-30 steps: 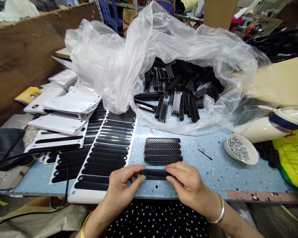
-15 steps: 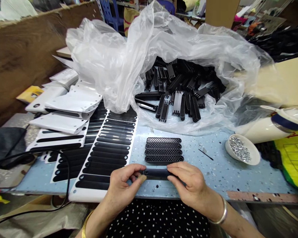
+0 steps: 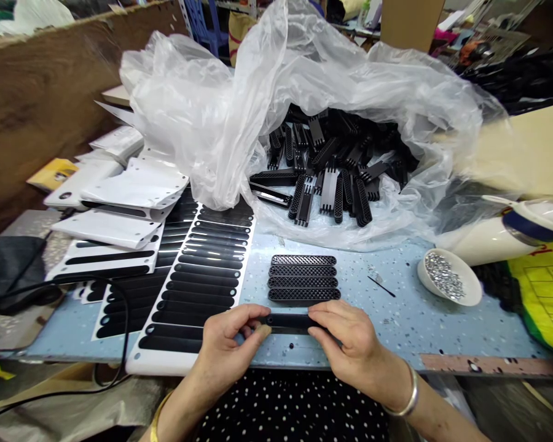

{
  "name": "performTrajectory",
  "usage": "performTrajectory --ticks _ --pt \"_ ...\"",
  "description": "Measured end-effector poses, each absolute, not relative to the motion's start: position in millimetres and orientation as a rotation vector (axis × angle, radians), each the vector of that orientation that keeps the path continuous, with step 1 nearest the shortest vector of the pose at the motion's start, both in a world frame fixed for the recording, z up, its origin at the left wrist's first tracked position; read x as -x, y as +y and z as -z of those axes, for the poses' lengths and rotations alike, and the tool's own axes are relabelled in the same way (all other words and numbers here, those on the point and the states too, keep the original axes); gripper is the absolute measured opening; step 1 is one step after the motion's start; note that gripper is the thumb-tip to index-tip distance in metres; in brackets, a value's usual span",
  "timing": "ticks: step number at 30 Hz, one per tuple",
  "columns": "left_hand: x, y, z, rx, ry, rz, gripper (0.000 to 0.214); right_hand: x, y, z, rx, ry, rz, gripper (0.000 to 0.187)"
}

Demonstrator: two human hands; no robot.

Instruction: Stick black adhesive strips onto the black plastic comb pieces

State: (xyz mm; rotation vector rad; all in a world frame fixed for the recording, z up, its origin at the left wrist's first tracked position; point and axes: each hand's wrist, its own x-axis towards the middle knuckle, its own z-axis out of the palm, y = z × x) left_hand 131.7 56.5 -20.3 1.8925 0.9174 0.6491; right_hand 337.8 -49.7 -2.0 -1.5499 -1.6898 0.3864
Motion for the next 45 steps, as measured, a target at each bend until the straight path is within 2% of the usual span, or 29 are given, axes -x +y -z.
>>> performTrajectory --ticks 45 --pt "-135.0 62.7 16.8 -1.894 0.891 -0.581 0.017 -337.4 -51.8 5.1 1.569 -1.695 -0.401 0.022"
